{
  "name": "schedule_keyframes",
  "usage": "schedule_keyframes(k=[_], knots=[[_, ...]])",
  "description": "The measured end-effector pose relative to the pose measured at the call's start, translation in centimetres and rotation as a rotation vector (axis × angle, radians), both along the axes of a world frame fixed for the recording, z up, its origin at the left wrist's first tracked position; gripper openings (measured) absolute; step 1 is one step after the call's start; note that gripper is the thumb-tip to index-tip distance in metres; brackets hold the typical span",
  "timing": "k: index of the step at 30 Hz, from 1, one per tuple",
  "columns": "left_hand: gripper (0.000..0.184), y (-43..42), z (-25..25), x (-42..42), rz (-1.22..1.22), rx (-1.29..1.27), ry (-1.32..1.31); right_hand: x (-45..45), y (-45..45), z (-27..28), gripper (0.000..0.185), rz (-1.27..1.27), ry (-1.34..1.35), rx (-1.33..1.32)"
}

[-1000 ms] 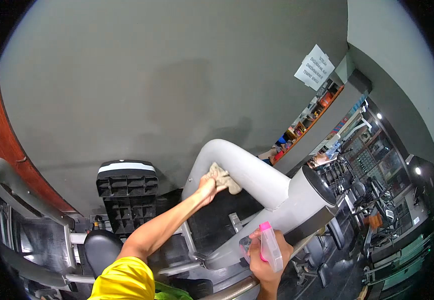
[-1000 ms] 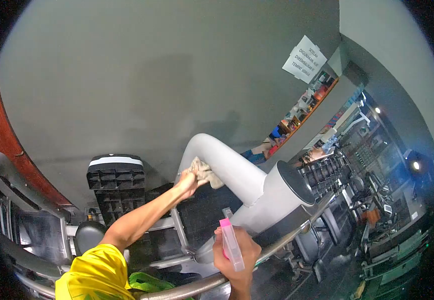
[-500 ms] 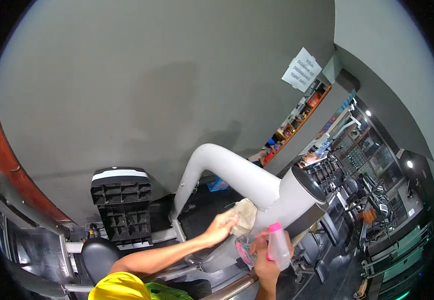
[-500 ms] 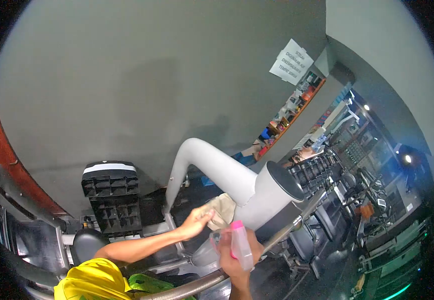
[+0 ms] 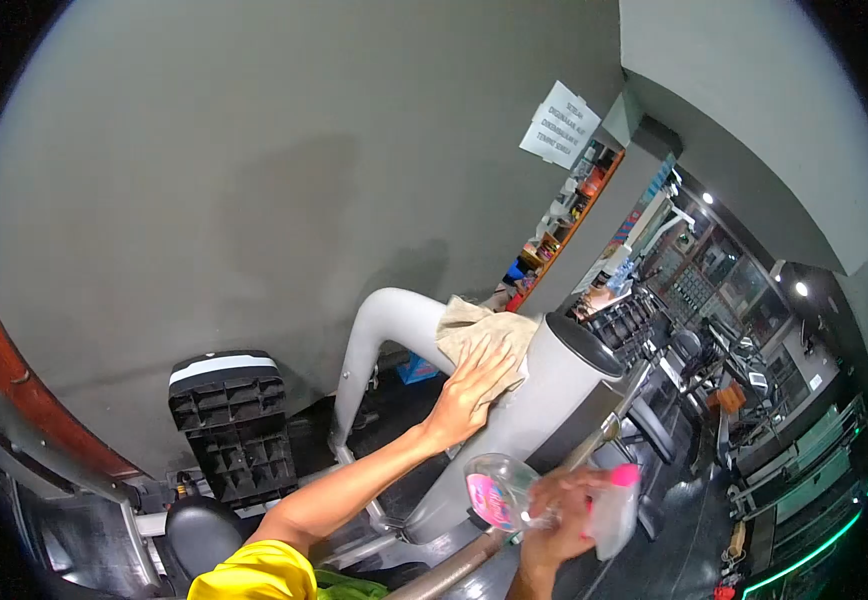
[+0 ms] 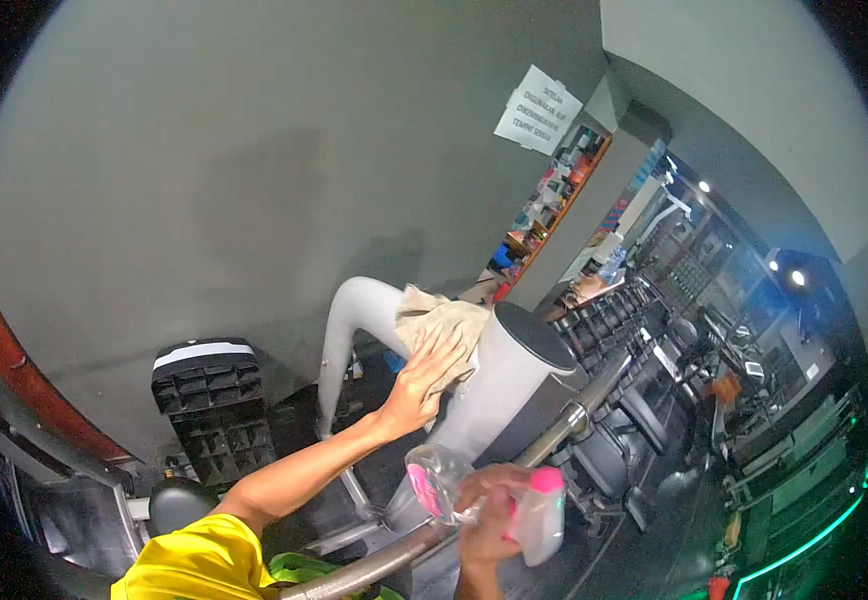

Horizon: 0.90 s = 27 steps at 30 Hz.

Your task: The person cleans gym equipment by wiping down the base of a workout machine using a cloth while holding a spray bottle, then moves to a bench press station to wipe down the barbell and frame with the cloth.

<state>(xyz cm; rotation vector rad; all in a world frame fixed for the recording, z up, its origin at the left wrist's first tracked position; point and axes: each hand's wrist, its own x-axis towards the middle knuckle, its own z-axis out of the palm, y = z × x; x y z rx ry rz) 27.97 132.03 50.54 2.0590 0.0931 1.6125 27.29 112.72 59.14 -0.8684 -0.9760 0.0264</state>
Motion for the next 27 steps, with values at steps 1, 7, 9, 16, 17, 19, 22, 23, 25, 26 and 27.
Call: schedule_keyframes(k=[1, 7, 9, 16, 17, 19, 22, 23, 25, 26, 27], knots=[[0.065, -0.3, -0.8, 0.0, 0.03, 0.019, 0.005, 0.1, -0.4, 0.2, 0.012, -0.093, 0.006, 0.076], [0.067, -5.2, -10.5, -0.8, -0.14, 0.129, 0.25, 1.6, -5.9, 2.6, 0.025, -0.315, -0.067, 0.275], [0.065, -7.7, -14.8, -1.4, -0.238, -0.01, 0.331, 5.4, -11.1, -0.8, 0.046, 0.025, -0.304, 0.062], [0.068, -6.5, -3.1, 2.9, -0.009, 0.101, -0.059, 4.3, -11.5, -4.0, 0.017, -0.65, 0.043, -0.161], [0.068, -5.8, 0.0, 3.4, 0.085, 0.098, -0.081, 3.9, -11.3, -3.6, 0.017, -0.662, 0.053, -0.163], [0.072, -5.1, 5.8, 3.3, 0.108, 0.116, -0.12, 3.5, -11.2, -3.3, 0.019, -0.674, 0.01, -0.154], [0.071, -5.2, 5.0, 2.9, 0.127, 0.19, -0.076, 3.1, -11.6, -3.2, 0.019, -0.653, 0.004, -0.14], [0.07, -5.0, 3.3, 2.8, 0.165, 0.264, -0.039, 3.0, -11.8, -3.4, 0.018, -0.623, 0.015, -0.133], [0.067, -4.9, -1.8, 2.5, 0.137, 0.371, 0.077, 2.5, -12.1, -3.9, 0.018, -0.641, 0.023, -0.163], [0.064, -5.1, -4.5, 2.1, 0.076, 0.412, 0.147, 2.5, -12.1, -4.0, 0.017, -0.649, 0.017, -0.189], [0.055, -6.0, -5.6, 1.2, 0.045, 0.411, 0.154, 2.6, -12.3, -4.0, 0.017, -0.652, 0.015, -0.181]])
